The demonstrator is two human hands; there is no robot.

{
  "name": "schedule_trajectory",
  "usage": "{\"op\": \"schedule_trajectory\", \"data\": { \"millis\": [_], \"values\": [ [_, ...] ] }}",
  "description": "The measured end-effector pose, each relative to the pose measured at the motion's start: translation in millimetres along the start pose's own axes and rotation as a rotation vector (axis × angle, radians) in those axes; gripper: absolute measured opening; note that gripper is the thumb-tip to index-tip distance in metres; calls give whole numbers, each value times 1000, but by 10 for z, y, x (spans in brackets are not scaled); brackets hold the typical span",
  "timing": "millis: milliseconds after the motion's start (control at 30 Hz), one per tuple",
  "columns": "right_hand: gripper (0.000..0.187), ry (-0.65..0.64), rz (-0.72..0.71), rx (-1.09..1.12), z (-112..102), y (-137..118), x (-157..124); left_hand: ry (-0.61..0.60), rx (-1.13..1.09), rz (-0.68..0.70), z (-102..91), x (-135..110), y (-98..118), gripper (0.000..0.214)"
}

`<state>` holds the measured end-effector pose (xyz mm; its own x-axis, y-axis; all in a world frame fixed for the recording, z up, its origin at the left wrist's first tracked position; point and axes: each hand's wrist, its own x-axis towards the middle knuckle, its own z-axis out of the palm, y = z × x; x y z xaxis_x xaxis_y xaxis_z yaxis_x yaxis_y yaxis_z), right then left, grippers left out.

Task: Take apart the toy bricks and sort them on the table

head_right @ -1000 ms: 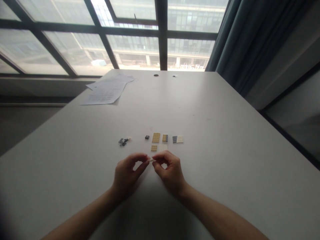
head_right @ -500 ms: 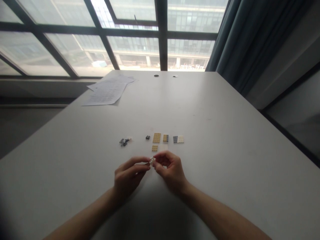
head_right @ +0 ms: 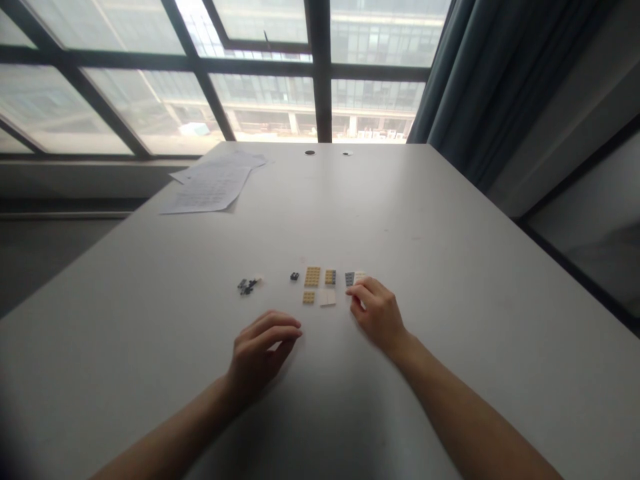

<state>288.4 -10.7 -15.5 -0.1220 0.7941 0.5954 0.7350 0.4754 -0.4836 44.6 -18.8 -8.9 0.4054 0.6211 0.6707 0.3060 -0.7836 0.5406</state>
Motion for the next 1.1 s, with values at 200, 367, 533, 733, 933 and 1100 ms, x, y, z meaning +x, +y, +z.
{"op": "schedule_trajectory", "data": {
  "millis": [200,367,533,733,933,1100],
  "values": [
    [21,-138,-100,-84,29,3,-28,-20,5,5,-6,-5,-2,16],
    [22,-121,8,31,20,41,-21,-18,14,5,-17,0,-12,14],
    [16,-142,71,36,15,45,-12,-3,45,5,-41,17,-34,15],
    [12,-158,155,-10,3,17,9,22,357,-75,-130,57,-170,7],
    [11,-150,186,-17,13,-12,31,-199,693,-206,-177,216,-354,32],
    [12,-136,166,-10,25,-7,23,-352,757,-146,-89,381,-462,32]
  ]
}}
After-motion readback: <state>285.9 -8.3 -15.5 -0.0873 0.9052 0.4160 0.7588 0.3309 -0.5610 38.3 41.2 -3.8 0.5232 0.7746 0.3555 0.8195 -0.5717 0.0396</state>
